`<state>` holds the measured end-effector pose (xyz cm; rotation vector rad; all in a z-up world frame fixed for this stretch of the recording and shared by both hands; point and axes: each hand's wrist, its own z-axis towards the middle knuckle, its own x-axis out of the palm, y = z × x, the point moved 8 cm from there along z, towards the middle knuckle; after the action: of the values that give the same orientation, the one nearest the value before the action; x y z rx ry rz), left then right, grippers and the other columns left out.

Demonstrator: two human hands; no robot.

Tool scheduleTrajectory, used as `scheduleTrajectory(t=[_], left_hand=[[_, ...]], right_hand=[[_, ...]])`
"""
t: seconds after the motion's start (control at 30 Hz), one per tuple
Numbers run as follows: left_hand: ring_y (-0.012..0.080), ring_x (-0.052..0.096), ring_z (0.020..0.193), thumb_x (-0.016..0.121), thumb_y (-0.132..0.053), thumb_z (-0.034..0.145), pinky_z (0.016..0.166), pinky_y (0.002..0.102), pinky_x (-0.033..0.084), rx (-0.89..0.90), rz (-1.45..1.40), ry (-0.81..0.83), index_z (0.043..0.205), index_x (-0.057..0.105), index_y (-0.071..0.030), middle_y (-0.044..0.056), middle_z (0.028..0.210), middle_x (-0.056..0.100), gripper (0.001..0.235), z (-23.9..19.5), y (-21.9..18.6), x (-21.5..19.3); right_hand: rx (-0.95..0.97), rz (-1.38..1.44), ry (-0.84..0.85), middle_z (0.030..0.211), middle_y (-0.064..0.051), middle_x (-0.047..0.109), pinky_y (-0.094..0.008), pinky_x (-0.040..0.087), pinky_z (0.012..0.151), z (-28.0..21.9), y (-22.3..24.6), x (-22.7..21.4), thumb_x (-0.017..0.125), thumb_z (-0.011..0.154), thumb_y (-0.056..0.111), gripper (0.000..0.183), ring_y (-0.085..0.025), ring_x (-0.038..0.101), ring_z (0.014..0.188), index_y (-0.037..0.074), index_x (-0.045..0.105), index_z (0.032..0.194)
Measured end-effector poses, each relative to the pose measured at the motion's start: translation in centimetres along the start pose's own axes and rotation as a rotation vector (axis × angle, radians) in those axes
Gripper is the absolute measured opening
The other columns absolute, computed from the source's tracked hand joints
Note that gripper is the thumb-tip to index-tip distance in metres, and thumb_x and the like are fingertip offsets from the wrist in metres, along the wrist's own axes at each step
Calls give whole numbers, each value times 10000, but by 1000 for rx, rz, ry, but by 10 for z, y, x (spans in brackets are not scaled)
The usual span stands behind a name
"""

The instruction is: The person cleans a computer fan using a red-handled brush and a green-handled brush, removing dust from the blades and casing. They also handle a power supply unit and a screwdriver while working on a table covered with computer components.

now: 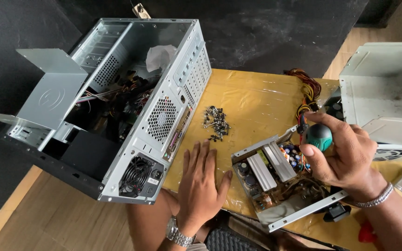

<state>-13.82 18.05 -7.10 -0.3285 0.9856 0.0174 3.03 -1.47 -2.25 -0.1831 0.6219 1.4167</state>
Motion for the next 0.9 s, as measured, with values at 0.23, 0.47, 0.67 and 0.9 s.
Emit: scheduleTrajectory(t=[0.23,0.47,0.67,0.9], left_hand=[[442,494,1376,489,-410,1011,1194,590,307,-2,4,-5,1293,552,14,264,1452,543,513,0,1,0],[444,500,1366,497,-405,1007,1186,592,316,3,-7,2,1292,553,13,268,1443,546,509,1,0,-2],[443,510,1354,508,-402,1004,1182,588,322,6,-9,-3,1290,561,19,269,1437,553,511,1,-1,-3],[444,497,1367,490,-418,1007,1187,584,314,4,1,2,1292,561,17,264,1437,554,525,1,0,-1]], right_hand=[[6,15,-6,794,-47,702,-301,465,518,0,0,0,594,962,390,531,-147,523,486,-74,674,1210],[31,14,-11,741,-43,649,-330,465,535,-2,-1,0,590,960,396,537,-182,523,505,-70,683,1211],[33,8,-11,551,32,474,-320,456,518,-1,-1,-1,583,960,396,530,-156,451,452,-60,689,1209],[33,13,-6,570,18,484,-324,443,507,0,0,-1,586,963,393,536,-162,434,452,-70,684,1215]])
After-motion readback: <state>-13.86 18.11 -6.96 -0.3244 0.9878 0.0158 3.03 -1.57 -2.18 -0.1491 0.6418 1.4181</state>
